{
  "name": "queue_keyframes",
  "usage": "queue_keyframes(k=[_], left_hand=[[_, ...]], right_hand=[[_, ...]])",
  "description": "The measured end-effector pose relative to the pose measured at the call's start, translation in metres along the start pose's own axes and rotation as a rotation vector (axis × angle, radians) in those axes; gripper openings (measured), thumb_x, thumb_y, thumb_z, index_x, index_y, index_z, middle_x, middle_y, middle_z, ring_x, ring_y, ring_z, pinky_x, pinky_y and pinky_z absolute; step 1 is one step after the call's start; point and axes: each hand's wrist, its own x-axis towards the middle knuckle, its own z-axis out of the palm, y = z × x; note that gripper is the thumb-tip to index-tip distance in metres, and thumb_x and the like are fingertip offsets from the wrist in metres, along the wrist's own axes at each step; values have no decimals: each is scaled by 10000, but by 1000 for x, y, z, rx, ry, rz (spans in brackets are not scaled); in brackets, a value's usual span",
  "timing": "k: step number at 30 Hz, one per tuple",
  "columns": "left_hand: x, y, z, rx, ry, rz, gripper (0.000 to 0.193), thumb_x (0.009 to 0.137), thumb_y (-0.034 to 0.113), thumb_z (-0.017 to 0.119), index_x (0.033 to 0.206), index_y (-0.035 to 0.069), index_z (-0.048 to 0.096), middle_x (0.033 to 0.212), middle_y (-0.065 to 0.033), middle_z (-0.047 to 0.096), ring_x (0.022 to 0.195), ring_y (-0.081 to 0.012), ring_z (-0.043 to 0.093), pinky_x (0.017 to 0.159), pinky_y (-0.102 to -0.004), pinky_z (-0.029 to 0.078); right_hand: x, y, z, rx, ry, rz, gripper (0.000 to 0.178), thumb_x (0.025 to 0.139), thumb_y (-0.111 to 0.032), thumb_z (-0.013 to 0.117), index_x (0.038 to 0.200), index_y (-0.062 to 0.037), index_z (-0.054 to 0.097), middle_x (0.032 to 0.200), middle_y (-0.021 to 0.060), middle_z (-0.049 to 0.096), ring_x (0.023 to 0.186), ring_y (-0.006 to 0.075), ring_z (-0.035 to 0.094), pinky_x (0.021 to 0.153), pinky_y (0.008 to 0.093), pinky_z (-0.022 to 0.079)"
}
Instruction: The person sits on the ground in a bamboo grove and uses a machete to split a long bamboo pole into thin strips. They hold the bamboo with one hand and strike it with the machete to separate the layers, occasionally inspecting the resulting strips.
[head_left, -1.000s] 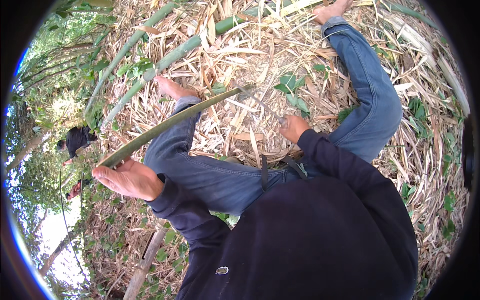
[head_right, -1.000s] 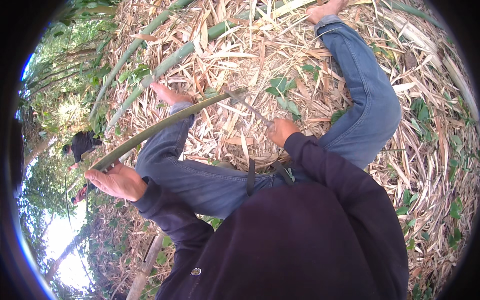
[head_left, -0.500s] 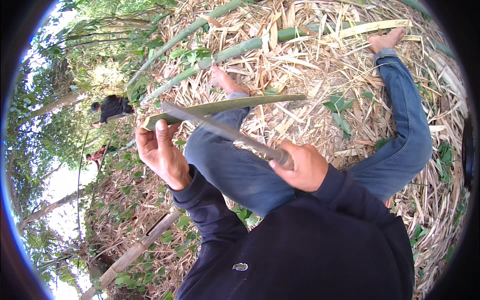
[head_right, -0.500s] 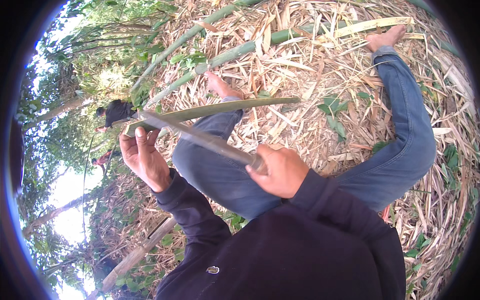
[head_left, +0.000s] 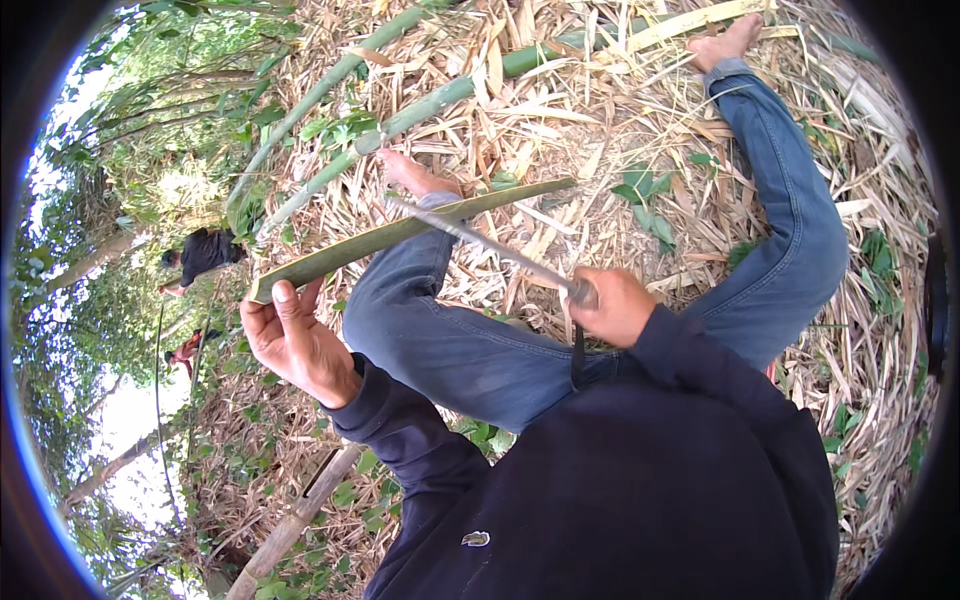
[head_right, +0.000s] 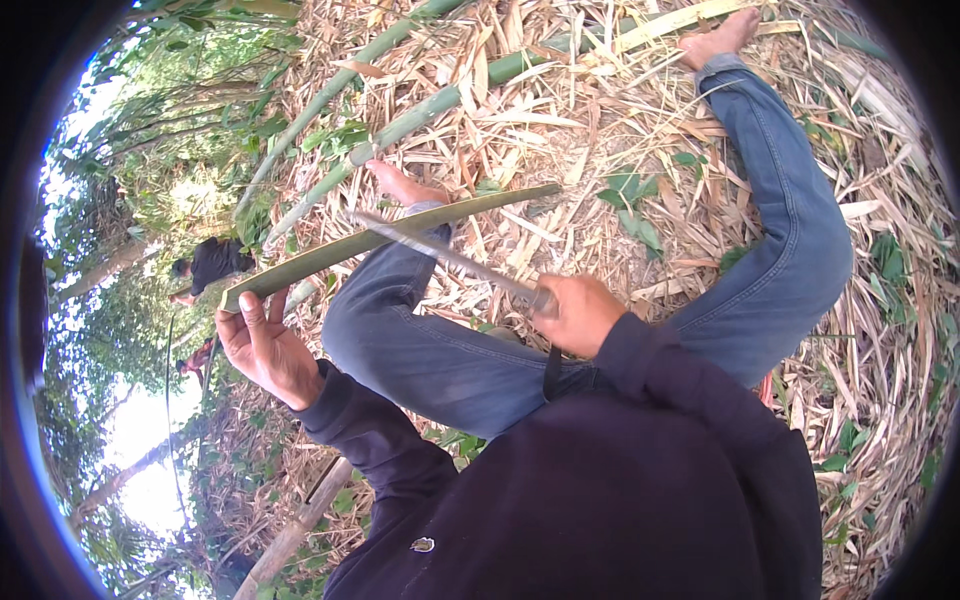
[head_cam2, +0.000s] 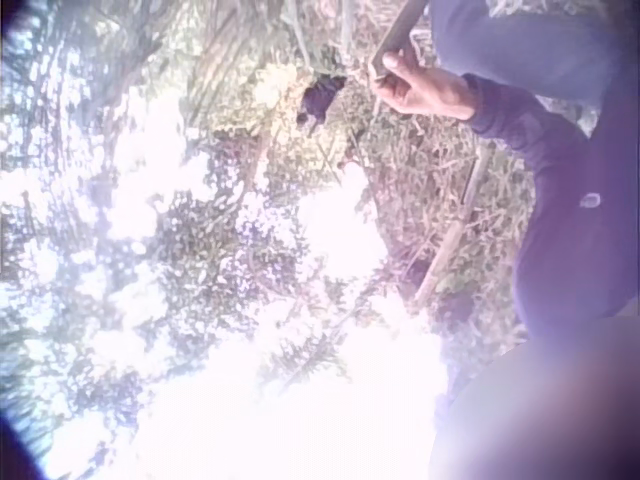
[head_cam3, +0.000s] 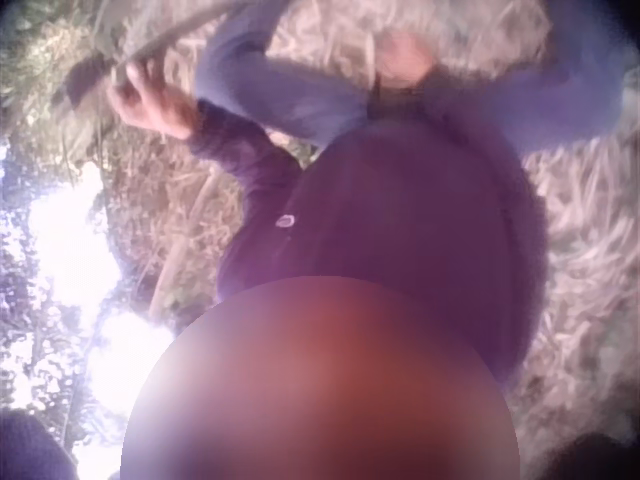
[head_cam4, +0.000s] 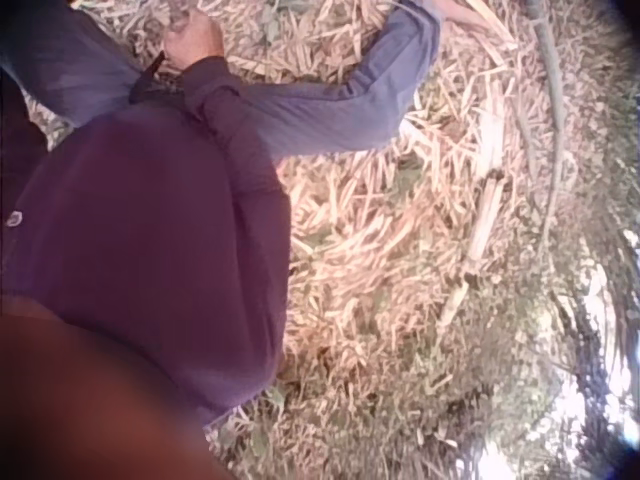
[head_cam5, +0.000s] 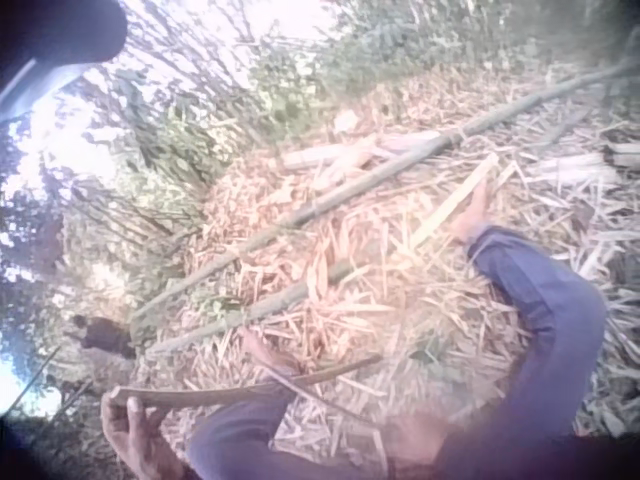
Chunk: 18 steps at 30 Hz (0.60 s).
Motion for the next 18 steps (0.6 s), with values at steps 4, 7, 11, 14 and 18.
queue_keyframes(k=[4, 7, 11, 14, 18], left_hand=[[2, 1, 8, -32, 7, -16, 156, 931, 82, 584, 1060, 3, 544, 984, -117, 630, 936, -201, 644, 809, -412, 591], [0, -4, -1, -30, -3, 5, 165, 928, 92, 592, 1058, 3, 544, 985, -121, 630, 934, -206, 645, 797, -404, 591], [4, -2, 10, -35, 34, 9, 176, 922, 84, 598, 1056, -17, 545, 987, -154, 635, 887, -212, 664, 734, -345, 623], [10, -3, 31, -92, 41, -9, 237, 932, 92, 580, 1124, -40, 538, 1019, -166, 628, 905, -219, 663, 724, -322, 617], [-8, -29, 83, -35, -221, -135, 774, 852, 64, 661, 1486, 71, 216, 1396, -207, 435, 1258, -295, 462, 1074, -411, 372]], right_hand=[[29, 109, -1, -145, 74, 282, 245, 782, -230, 624, 879, -5, 630, 754, 221, 641, 715, 389, 632, 681, 445, 502], [25, 97, -12, -147, 39, 258, 240, 776, -219, 606, 878, -4, 640, 770, 225, 649, 741, 391, 638, 700, 440, 508], [21, 109, -4, -143, 101, 227, 249, 766, -224, 605, 895, -17, 654, 777, 230, 654, 780, 393, 645, 725, 438, 512], [35, 164, -11, -192, 72, 397, 268, 749, -246, 628, 877, -12, 654, 798, 242, 652, 801, 396, 644, 732, 446, 506], [40, 185, -4, -139, 238, 257, 283, 727, -254, 683, 812, 14, 647, 700, 215, 631, 682, 370, 630, 656, 434, 492]])
